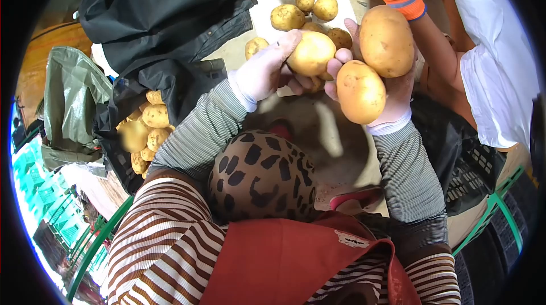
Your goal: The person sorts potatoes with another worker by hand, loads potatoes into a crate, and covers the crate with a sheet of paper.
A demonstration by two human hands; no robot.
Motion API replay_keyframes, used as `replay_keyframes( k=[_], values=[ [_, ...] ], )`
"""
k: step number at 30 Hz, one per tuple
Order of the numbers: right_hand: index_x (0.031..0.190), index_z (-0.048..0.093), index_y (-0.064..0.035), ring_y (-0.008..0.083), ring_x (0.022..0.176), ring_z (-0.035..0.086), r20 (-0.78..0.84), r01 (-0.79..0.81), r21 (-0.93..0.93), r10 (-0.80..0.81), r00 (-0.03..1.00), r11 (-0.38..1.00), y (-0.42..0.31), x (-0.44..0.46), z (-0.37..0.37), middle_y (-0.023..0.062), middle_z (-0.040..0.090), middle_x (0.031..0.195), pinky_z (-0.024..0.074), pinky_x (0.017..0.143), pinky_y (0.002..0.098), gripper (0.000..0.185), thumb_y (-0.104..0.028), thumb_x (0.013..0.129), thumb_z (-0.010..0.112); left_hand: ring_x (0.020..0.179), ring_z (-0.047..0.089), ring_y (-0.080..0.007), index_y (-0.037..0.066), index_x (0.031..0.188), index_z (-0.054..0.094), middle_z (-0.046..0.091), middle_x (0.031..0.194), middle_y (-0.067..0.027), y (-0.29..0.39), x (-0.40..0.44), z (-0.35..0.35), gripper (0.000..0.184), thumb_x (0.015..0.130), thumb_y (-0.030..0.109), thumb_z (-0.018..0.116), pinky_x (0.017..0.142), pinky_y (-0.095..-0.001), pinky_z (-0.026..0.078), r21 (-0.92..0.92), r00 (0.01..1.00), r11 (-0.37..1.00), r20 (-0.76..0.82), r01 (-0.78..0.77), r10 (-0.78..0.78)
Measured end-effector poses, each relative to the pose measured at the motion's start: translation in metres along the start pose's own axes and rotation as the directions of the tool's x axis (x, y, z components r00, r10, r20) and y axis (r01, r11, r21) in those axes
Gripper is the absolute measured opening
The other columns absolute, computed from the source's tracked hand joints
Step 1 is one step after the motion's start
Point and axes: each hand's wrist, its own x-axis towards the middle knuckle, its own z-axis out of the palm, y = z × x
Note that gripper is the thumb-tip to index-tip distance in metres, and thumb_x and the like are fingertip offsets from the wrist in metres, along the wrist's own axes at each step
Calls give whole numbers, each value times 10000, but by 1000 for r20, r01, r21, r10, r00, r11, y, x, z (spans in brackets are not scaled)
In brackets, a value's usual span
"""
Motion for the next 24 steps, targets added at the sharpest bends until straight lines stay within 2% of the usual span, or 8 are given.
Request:
replay_keyframes(
  k=[2, 3, 7, 9, 12, 14, 19, 24],
  values=[
    [1541, 246, -170, 466, 1198, 546, 121, -67, 116, 52, 991, 991, -2, 1, -6, 287, 553, 1316, 397, 976, 658, 939, -802, 850, 312, 781, 682, -215, 79, 1319, 490, 659, 1084, -119, -2, 1, 2, 703, 955, 666, 361, 537, -293, 531, -32, 997, 997, 30, 66, -65],
    [1544, 239, -175, 468, 1214, 535, 134, -73, 132, 55, 989, 989, -4, 2, -7, 295, 548, 1318, 387, 986, 660, 951, -807, 840, 332, 777, 678, -207, 73, 1268, 513, 669, 1044, -123, 6, -2, 20, 692, 960, 666, 333, 497, -295, 511, -84, 992, 995, -113, 53, -62],
    [1548, 224, -187, 459, 1209, 540, 129, -57, 130, 40, 991, 990, -1, 2, -10, 271, 554, 1323, 386, 993, 654, 945, -802, 841, 348, 808, 675, -221, 82, 1272, 524, 671, 1049, -118, 0, 3, 13, 707, 961, 676, 299, 510, -305, 514, -197, 993, 978, -83, 61, -78],
    [1542, 237, -179, 449, 1204, 543, 64, -30, 124, 22, 998, 992, 1, 1, -8, 250, 538, 1350, 401, 981, 641, 931, -798, 851, 320, 897, 672, -225, 98, 1313, 500, 657, 1131, -95, -4, 8, -1, 706, 974, 672, 269, 581, -329, 539, -337, 997, 939, -2, 67, -72],
    [1529, 277, -180, 433, 1173, 570, -86, 8, 69, -2, 996, 998, 6, 0, -9, 234, 531, 1363, 437, 967, 624, 909, -789, 856, 327, 883, 677, -233, 103, 1332, 477, 654, 1145, -97, -2, 10, -3, 723, 971, 680, 236, 564, -323, 534, -419, 988, 908, -129, 23, -84],
    [1515, 315, -175, 421, 1138, 594, -131, -1, 16, 3, 991, 1000, 8, 1, -9, 226, 528, 1366, 463, 943, 619, 900, -788, 856, 309, 876, 680, -234, 109, 1329, 476, 658, 1133, -92, -1, 11, -4, 727, 968, 688, 225, 555, -321, 531, -442, 987, 896, -131, 27, -94],
    [1498, 320, -150, 375, 1116, 585, -76, -65, -74, 59, 995, 995, 11, 5, -7, 223, 492, 1413, 468, 906, 580, 932, -796, 860, 110, 825, 683, -225, 122, 1296, 502, 668, 1099, -72, 1, 10, -6, 748, 950, 718, 211, 540, -312, 518, -504, 988, 862, -96, 54, -118],
    [1498, 321, -155, 352, 1121, 587, -69, -67, -76, 62, 996, 995, 11, 5, -7, 208, 482, 1429, 466, 910, 567, 932, -800, 857, 120, 689, 683, -236, 117, 1259, 534, 695, 987, -75, -2, 11, -10, 793, 926, 756, 204, 527, -307, 500, -550, 984, 828, -55, 110, -168]
  ],
)
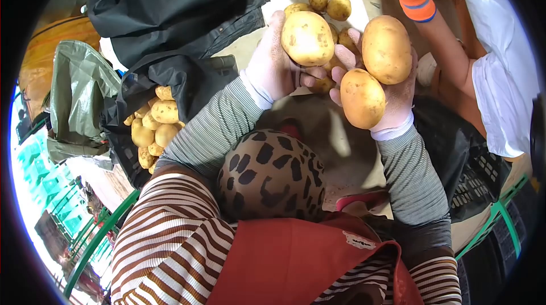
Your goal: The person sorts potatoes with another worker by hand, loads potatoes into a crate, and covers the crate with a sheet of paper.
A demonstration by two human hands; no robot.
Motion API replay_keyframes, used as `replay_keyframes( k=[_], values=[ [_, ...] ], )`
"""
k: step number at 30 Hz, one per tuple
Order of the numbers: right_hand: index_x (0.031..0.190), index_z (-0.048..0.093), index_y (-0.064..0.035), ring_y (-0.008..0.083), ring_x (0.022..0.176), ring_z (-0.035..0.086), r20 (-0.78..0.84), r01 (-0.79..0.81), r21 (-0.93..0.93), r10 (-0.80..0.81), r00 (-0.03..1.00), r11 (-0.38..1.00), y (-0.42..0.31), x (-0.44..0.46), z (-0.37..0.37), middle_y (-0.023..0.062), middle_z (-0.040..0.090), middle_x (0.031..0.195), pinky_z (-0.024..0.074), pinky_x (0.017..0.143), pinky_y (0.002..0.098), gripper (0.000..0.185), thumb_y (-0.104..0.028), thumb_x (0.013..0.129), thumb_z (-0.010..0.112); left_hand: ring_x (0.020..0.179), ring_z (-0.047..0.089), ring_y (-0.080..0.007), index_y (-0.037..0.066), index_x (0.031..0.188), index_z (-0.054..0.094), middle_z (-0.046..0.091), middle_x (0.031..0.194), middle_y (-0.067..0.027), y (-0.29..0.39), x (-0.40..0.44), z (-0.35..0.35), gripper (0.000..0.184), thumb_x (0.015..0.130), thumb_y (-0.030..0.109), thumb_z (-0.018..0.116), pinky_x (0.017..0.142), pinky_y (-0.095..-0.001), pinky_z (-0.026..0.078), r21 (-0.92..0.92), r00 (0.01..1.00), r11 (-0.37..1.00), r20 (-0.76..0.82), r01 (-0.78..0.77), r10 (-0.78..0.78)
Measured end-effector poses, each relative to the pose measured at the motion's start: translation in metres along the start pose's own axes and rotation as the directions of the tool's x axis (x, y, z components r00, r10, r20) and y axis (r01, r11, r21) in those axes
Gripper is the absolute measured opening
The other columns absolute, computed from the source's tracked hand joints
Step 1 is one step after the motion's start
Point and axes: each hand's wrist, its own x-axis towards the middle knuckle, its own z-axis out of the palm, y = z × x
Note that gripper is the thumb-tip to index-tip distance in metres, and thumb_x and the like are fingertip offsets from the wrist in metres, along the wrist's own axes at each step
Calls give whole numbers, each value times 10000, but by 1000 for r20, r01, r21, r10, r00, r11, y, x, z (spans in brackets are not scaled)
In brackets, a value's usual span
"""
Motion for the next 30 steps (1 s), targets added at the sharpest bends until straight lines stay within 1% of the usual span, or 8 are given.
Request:
replay_keyframes(
  k=[4, 7, 10, 15, 18, 24, 27, 30],
  values=[
    [1499, 320, -157, 343, 1129, 583, -21, -7, 29, 7, 1000, 1000, 0, 0, 3, 194, 473, 1442, 460, 919, 562, 933, -805, 853, 138, 649, 678, -248, 106, 1235, 549, 700, 903, -109, 1, -1, 1, 807, 918, 766, 210, 533, -315, 489, 23, 1000, 1000, -18, 16, -16],
    [1513, 320, -188, 407, 1167, 570, 1, -28, 121, 28, 1000, 992, -1, 1, -3, 157, 376, 1513, 429, 969, 619, 896, -783, 843, 334, 658, 680, -261, 99, 1223, 556, 699, 890, -138, 2, 0, -7, 827, 903, 784, 219, 548, -323, 497, 16, 998, 999, 45, 43, -44],
    [1487, 339, -150, 338, 1128, 577, -38, -6, 10, 6, 999, 1000, 0, 1, 6, 194, 494, 1420, 465, 915, 556, 929, -804, 855, 151, 681, 686, -280, 90, 1219, 560, 701, 894, -157, 4, 1, -13, 857, 885, 804, 224, 568, -334, 513, -54, 986, 991, 122, 121, -114],
    [1485, 345, -143, 373, 1133, 566, 2, 4, 0, -4, 1000, 1000, 0, 0, -5, 211, 521, 1387, 466, 920, 573, 918, -796, 865, 163, 798, 694, -299, 51, 1259, 549, 698, 973, -187, 4, 4, -21, 925, 868, 821, 221, 658, -337, 536, 12, 952, 972, 199, 235, -233],
    [1494, 337, -144, 402, 1153, 554, 27, -6, 37, 5, 1000, 999, -1, -2, -3, 203, 533, 1373, 454, 934, 594, 915, -791, 870, 169, 995, 675, -277, 78, 1318, 524, 642, 1190, -180, -1, 3, -1, 698, 987, 631, 255, 808, -399, 569, 101, 975, 971, -60, 217, -212],
    [1524, 293, -155, 441, 1215, 523, 62, 16, 65, -20, 998, 998, -1, -3, -6, 226, 508, 1388, 421, 960, 633, 925, -797, 867, 177, 1208, 567, -266, 85, 1387, 454, 545, 1341, -143, -9, 6, -3, 540, 1041, 473, 310, 1009, -425, 484, 249, 956, 923, 107, -292, 273],
    [1536, 268, -169, 450, 1199, 539, 60, 6, 118, -13, 998, 993, -1, -5, -7, 251, 472, 1417, 408, 967, 645, 932, -804, 857, 202, 1078, 634, -245, 84, 1370, 477, 602, 1252, -124, -14, -1, 13, 579, 1028, 520, 311, 886, -370, 539, 393, 958, 874, 102, -287, 269],
    [1546, 243, -179, 451, 1178, 558, 93, -3, 151, -11, 996, 989, -4, -9, 2, 250, 463, 1426, 396, 979, 654, 941, -810, 847, 239, 901, 673, -225, 93, 1322, 519, 651, 1149, -104, -8, -6, 0, 617, 999, 583, 327, 663, -310, 544, 262, 986, 965, 162, -19, -25]
  ],
)
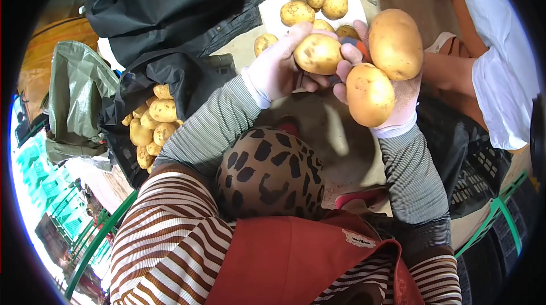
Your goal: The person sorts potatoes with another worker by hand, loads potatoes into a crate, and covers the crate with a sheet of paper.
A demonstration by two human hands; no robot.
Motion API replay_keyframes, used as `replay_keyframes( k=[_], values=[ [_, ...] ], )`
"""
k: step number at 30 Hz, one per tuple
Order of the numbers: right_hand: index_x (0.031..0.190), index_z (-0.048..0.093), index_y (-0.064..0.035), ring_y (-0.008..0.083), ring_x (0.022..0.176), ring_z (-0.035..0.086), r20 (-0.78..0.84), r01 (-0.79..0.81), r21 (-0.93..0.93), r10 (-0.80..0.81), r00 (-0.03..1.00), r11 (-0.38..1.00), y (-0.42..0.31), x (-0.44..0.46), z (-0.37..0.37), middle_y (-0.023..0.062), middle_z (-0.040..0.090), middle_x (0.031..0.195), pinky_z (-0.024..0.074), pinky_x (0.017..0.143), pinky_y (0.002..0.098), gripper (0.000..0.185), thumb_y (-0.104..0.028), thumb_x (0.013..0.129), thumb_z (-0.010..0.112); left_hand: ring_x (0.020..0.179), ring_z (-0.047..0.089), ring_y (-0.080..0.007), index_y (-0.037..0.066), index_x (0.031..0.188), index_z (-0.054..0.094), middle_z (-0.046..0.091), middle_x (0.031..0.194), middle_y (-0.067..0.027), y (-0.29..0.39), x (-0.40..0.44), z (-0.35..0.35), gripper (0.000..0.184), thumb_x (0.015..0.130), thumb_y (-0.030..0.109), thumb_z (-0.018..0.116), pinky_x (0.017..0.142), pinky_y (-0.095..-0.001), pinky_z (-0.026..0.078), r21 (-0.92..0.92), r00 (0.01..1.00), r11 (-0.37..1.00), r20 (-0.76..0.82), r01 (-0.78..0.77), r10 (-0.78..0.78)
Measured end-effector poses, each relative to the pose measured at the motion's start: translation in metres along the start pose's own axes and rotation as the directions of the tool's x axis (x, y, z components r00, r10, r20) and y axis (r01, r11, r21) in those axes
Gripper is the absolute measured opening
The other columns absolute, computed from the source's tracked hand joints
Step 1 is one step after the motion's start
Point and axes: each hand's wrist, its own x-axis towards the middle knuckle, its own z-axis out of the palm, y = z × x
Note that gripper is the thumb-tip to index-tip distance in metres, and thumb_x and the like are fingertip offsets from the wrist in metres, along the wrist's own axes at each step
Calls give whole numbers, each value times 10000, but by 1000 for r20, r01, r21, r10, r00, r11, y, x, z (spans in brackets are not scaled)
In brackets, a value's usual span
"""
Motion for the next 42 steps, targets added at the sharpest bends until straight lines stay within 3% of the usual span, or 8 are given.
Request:
replay_keyframes(
  k=[3, 9, 12, 15, 18, 25, 34, 42],
  values=[
    [1554, 213, -185, 448, 1180, 560, 30, -2, 29, 1, 1000, 1000, -3, -1, 2, 243, 468, 1425, 389, 994, 652, 956, -816, 837, 267, 779, 672, -220, 107, 1259, 560, 676, 1069, -87, 2, 4, -12, 636, 969, 631, 345, 503, -292, 482, -234, 987, 971, 161, 56, -18],
    [1543, 238, -172, 445, 1171, 565, 9, 20, -31, -19, 1000, 999, 4, 0, -13, 241, 462, 1430, 422, 970, 639, 945, -813, 848, 256, 824, 668, -210, 112, 1269, 528, 645, 1153, -111, 5, 4, 21, 609, 973, 614, 352, 490, -310, 480, -254, 959, 966, -258, 53, -121],
    [1529, 272, -151, 439, 1155, 575, -34, 26, -58, -28, 999, 998, 6, 1, -13, 238, 444, 1445, 437, 945, 639, 945, -811, 853, 250, 841, 663, -197, 114, 1345, 478, 633, 1176, -100, 3, 14, 21, 608, 996, 588, 325, 492, -297, 468, -326, 895, 941, -440, -90, -66],
    [1522, 286, -134, 428, 1142, 582, -68, 47, -48, -50, 996, 998, 4, 1, -9, 234, 421, 1465, 440, 938, 637, 951, -810, 854, 248, 789, 643, -159, 128, 1415, 428, 641, 1115, -65, -2, 8, 15, 618, 1013, 577, 293, 486, -264, 448, -79, 944, 981, -295, -176, 145],
    [1520, 287, -116, 421, 1146, 580, -42, 59, -23, -60, 997, 998, 0, 2, -7, 232, 406, 1477, 436, 940, 635, 956, -805, 857, 245, 1095, 613, -158, 155, 1453, 391, 546, 1321, -58, 6, 1, 7, 602, 1018, 565, 322, 786, -271, 520, 198, 971, 959, -84, -203, 223],
    [1497, 306, -68, 400, 1190, 561, 15, 73, -44, -72, 997, 996, -2, 4, -11, 222, 424, 1461, 447, 941, 620, 943, -777, 877, 262, 1043, 609, -147, 145, 1507, 291, 538, 1276, -54, 10, -3, 17, 591, 1029, 488, 353, 704, -255, 511, 215, 952, 936, -64, -279, 298],
    [1461, 317, -36, 367, 1295, 481, -158, 280, -285, -332, 930, 917, -4, 9, -1, 163, 424, 1455, 448, 968, 611, 843, -687, 927, 286, 719, 561, -122, 132, 1537, 192, 531, 1127, -111, 14, -12, 31, 711, 924, 107, 553, 560, -233, 476, 461, 928, 830, -34, -315, 371],
    [1455, 361, -82, 378, 1324, 457, 2, 172, -70, -172, 985, 983, 0, 3, -14, 159, 421, 1467, 423, 945, 643, 860, -729, 898, 260, 679, 587, -103, 98, 1455, 365, 587, 1044, -82, 19, -11, 26, 485, 1038, 345, 380, 498, -216, 469, 342, 927, 879, -57, -332, 371]
  ],
)
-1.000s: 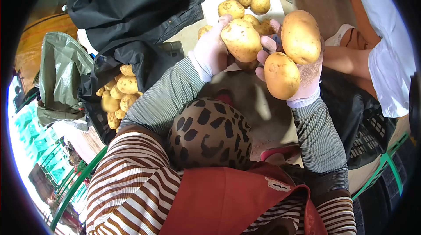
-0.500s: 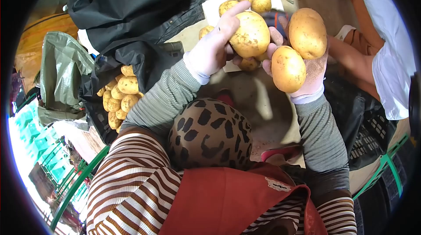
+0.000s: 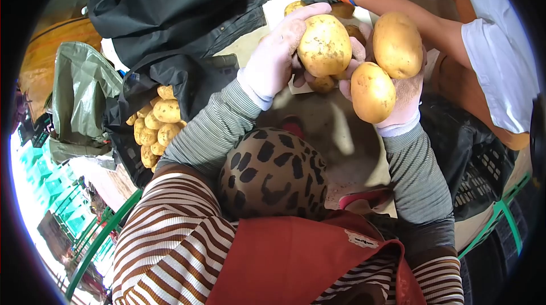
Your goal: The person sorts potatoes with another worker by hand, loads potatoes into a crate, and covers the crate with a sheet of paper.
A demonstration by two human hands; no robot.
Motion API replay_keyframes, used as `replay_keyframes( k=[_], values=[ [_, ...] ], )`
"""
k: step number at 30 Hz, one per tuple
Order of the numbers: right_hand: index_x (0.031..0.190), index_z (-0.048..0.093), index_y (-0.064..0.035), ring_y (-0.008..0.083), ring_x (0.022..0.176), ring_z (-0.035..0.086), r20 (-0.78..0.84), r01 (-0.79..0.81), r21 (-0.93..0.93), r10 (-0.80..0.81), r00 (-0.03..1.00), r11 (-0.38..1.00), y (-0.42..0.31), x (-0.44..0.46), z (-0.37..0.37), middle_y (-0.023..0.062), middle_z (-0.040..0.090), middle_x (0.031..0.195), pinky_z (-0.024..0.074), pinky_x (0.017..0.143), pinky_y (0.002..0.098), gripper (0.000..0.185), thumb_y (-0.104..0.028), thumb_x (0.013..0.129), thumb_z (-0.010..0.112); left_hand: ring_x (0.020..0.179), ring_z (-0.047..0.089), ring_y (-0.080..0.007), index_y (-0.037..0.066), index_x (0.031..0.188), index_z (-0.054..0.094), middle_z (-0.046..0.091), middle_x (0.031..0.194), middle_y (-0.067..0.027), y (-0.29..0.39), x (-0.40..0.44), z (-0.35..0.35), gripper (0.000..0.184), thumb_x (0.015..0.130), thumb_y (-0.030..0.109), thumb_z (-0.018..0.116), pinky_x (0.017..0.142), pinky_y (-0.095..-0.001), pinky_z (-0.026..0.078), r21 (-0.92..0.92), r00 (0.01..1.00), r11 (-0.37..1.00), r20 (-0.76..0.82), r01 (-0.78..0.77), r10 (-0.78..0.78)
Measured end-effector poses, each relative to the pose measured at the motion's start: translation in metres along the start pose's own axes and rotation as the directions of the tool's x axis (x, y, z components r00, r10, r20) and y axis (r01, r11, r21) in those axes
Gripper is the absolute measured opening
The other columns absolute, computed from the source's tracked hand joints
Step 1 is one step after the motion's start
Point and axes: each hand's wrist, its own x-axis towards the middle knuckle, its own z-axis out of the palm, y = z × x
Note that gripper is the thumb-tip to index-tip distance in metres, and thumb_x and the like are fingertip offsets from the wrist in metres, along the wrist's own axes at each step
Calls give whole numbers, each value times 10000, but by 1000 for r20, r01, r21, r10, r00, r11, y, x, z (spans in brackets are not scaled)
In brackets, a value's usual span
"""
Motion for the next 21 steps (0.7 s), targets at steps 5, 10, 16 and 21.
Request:
replay_keyframes(
  k=[5, 10, 16, 21],
  values=[
    [1490, 337, -117, 411, 1221, 538, 19, -95, 51, 94, 995, 994, -3, 0, 5, 177, 433, 1468, 387, 968, 660, 906, -772, 869, 248, 908, 625, -132, 61, 1468, 357, 574, 1218, -99, -6, 6, -12, 594, 1011, 436, 406, 645, -246, 536, 119, 999, 992, 19, -37, 35],
    [1546, 234, -186, 385, 1257, 506, 110, -154, 4, 152, 982, 988, -12, 4, -3, 121, 442, 1483, 338, 1066, 587, 916, -783, 853, 281, 1003, 615, -167, 36, 1496, 304, 525, 1313, -121, -21, 10, -2, 618, 980, 312, 503, 767, -274, 541, 159, 983, 978, -108, -131, 149],
    [1512, 300, -112, 450, 1127, 584, -56, -65, -70, 61, 997, 995, 2, 4, 12, 216, 505, 1394, 430, 941, 647, 896, -751, 894, 188, 959, 595, -126, 44, 1475, 325, 559, 1216, -122, -16, 0, 2, 643, 924, 186, 626, 802, -248, 514, 546, 966, 820, -69, -172, 249],
    [1484, 342, -91, 432, 1048, 618, -94, -106, -88, 98, 991, 990, 7, 5, 20, 168, 589, 1291, 508, 821, 612, 904, -745, 895, 137, 933, 605, -130, 39, 1330, 529, 625, 1117, -84, -12, 5, -1, 372, 1000, 211, 515, 910, -263, 479, 588, 913, 763, -99, -268, 397]
  ],
)
